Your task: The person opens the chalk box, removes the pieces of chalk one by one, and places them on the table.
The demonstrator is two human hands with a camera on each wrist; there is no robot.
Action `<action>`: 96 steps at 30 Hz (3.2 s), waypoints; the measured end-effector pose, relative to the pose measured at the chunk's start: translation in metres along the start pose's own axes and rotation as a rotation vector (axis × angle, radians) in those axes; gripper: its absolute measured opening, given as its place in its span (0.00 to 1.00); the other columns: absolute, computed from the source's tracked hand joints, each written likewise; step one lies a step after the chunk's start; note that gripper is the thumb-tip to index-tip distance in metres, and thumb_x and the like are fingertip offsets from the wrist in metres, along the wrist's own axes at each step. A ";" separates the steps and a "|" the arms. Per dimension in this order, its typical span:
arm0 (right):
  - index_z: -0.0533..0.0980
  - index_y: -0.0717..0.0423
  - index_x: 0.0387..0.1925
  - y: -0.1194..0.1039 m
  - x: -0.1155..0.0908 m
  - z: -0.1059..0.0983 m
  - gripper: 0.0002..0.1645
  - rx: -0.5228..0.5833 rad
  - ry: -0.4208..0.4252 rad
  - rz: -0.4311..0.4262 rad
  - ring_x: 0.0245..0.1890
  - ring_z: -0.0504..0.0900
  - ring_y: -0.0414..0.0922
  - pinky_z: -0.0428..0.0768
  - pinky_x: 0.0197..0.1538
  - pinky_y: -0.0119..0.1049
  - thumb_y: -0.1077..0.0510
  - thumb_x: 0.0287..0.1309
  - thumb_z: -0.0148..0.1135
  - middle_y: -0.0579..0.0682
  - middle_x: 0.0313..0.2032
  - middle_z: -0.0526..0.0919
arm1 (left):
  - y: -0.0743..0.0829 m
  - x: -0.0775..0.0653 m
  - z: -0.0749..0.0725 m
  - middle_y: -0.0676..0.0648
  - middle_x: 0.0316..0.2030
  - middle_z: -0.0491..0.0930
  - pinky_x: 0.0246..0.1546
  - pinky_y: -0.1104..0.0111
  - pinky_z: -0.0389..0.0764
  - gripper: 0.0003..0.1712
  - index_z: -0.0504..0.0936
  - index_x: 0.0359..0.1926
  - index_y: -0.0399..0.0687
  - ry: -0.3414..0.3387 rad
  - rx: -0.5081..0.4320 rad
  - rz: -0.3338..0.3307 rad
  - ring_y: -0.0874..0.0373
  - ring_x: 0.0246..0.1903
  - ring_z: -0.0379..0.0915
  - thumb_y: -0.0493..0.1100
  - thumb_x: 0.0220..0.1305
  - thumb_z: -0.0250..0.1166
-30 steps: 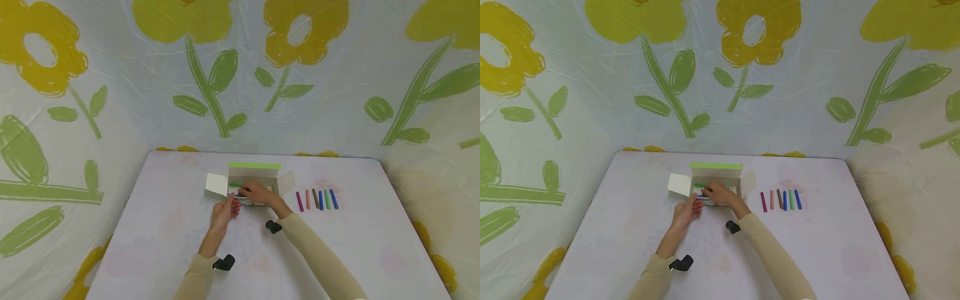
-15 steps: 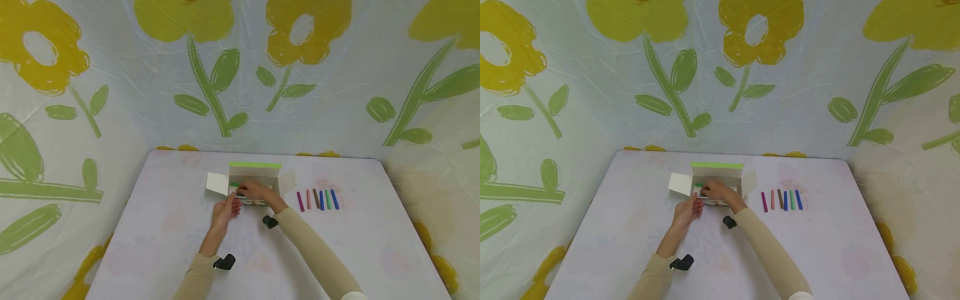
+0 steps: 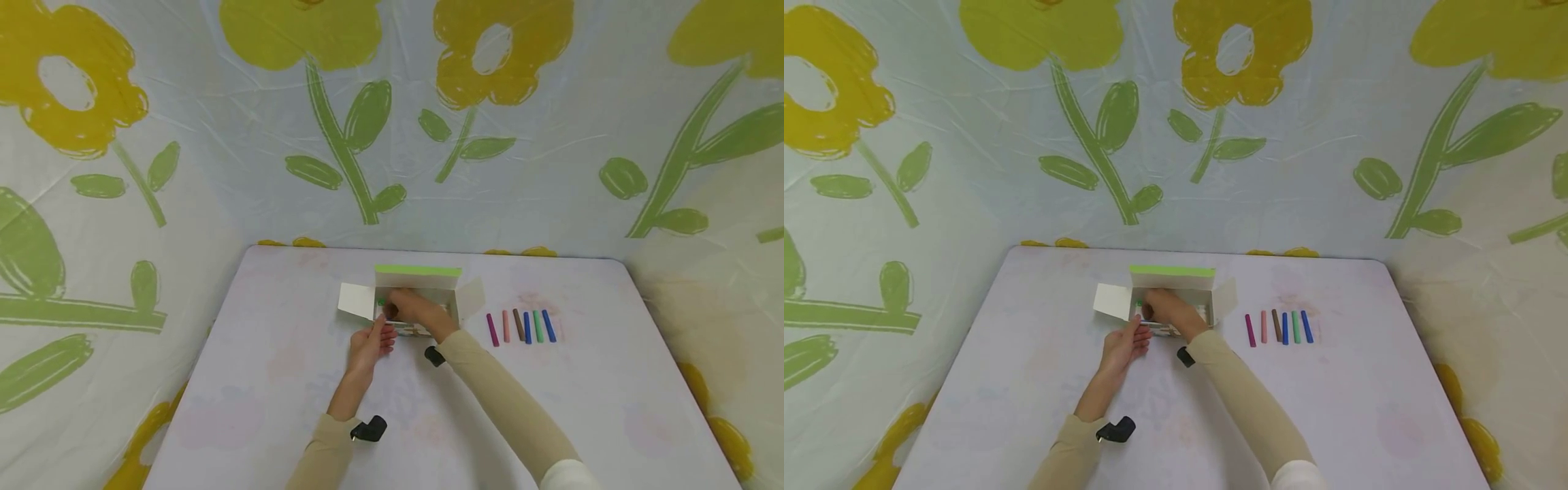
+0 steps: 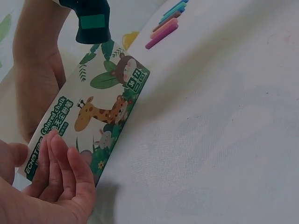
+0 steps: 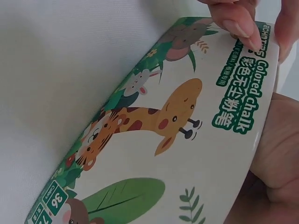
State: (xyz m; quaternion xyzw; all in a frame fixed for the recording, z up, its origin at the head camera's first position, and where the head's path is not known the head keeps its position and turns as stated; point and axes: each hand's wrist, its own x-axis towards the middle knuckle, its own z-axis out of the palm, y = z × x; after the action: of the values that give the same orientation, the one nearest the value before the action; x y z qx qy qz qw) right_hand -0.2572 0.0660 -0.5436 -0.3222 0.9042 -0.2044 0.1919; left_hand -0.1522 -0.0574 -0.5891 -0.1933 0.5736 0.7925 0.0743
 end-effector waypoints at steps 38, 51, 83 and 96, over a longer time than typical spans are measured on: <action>0.81 0.68 0.51 0.016 -0.086 -0.036 0.13 0.229 0.277 -0.200 0.42 0.85 0.51 0.85 0.48 0.46 0.67 0.66 0.66 0.58 0.43 0.86 | 0.003 -0.006 -0.001 0.41 0.34 0.87 0.35 0.69 0.83 0.29 0.82 0.46 0.24 -0.019 0.023 0.000 0.61 0.28 0.79 0.54 0.77 0.60; 0.81 0.65 0.52 0.026 -0.125 -0.058 0.14 0.328 0.399 -0.156 0.44 0.86 0.52 0.86 0.49 0.48 0.66 0.66 0.67 0.55 0.43 0.87 | 0.015 -0.015 0.001 0.36 0.38 0.86 0.41 0.62 0.85 0.28 0.81 0.48 0.22 -0.038 0.059 -0.020 0.58 0.30 0.80 0.50 0.79 0.58; 0.72 0.63 0.66 0.122 -0.217 -0.077 0.29 0.607 0.556 0.223 0.44 0.86 0.33 0.82 0.50 0.26 0.49 0.74 0.61 0.66 0.54 0.81 | 0.000 -0.004 -0.001 0.43 0.35 0.87 0.34 0.70 0.83 0.30 0.84 0.45 0.28 -0.002 0.053 -0.007 0.61 0.29 0.79 0.57 0.75 0.61; 0.70 0.67 0.67 0.168 -0.237 -0.055 0.33 0.659 0.616 0.348 0.43 0.83 0.30 0.80 0.48 0.21 0.46 0.74 0.60 0.55 0.52 0.82 | 0.009 -0.008 0.001 0.31 0.43 0.86 0.37 0.68 0.84 0.30 0.82 0.48 0.24 -0.002 0.058 -0.033 0.60 0.30 0.81 0.54 0.77 0.59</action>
State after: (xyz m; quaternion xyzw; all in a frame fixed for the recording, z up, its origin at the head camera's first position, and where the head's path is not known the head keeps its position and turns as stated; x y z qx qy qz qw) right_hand -0.1979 0.3554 -0.5291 -0.0126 0.8465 -0.5308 0.0386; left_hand -0.1483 -0.0590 -0.5781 -0.1997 0.5932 0.7743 0.0934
